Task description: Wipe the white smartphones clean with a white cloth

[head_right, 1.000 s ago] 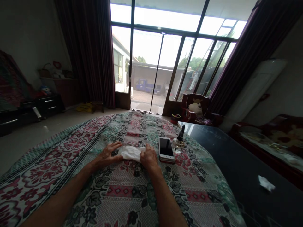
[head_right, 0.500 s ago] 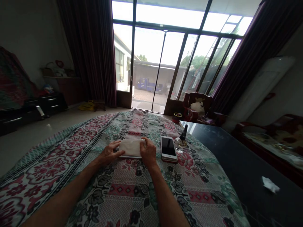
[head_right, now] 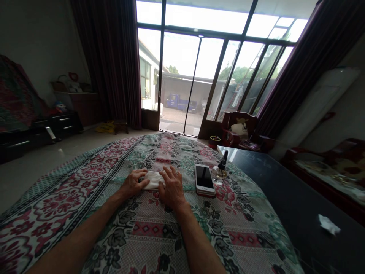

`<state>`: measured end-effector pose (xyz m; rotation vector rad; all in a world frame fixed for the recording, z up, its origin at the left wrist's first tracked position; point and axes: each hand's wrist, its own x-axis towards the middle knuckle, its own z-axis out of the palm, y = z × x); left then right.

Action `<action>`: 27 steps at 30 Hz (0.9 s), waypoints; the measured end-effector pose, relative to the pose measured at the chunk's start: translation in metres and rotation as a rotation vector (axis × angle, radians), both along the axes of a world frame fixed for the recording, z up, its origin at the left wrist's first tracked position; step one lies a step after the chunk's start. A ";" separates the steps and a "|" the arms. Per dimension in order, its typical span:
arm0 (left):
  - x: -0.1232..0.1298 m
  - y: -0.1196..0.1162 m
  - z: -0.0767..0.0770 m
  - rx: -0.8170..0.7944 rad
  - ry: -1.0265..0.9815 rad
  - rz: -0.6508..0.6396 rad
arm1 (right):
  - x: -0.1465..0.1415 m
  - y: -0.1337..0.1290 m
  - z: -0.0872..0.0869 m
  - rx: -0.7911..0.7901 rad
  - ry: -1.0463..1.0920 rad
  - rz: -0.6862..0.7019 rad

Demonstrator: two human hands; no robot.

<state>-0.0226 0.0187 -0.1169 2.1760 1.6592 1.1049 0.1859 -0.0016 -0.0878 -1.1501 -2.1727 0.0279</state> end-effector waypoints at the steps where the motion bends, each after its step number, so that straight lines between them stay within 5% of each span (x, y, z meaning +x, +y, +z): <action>1: -0.001 0.000 -0.001 -0.010 0.015 0.001 | -0.001 -0.001 -0.002 -0.035 -0.044 -0.009; 12: -0.010 0.004 -0.006 -0.100 0.038 -0.034 | -0.001 -0.006 -0.003 -0.099 -0.101 -0.105; 19: -0.036 -0.004 0.003 -0.167 0.177 -0.135 | -0.011 -0.014 0.009 -0.070 -0.161 0.051; 23: -0.034 -0.006 0.002 -0.168 0.200 -0.127 | -0.012 -0.018 0.006 -0.100 -0.242 0.157; 27: -0.028 -0.003 0.000 -0.115 0.090 -0.129 | -0.010 -0.019 0.004 -0.092 -0.260 0.120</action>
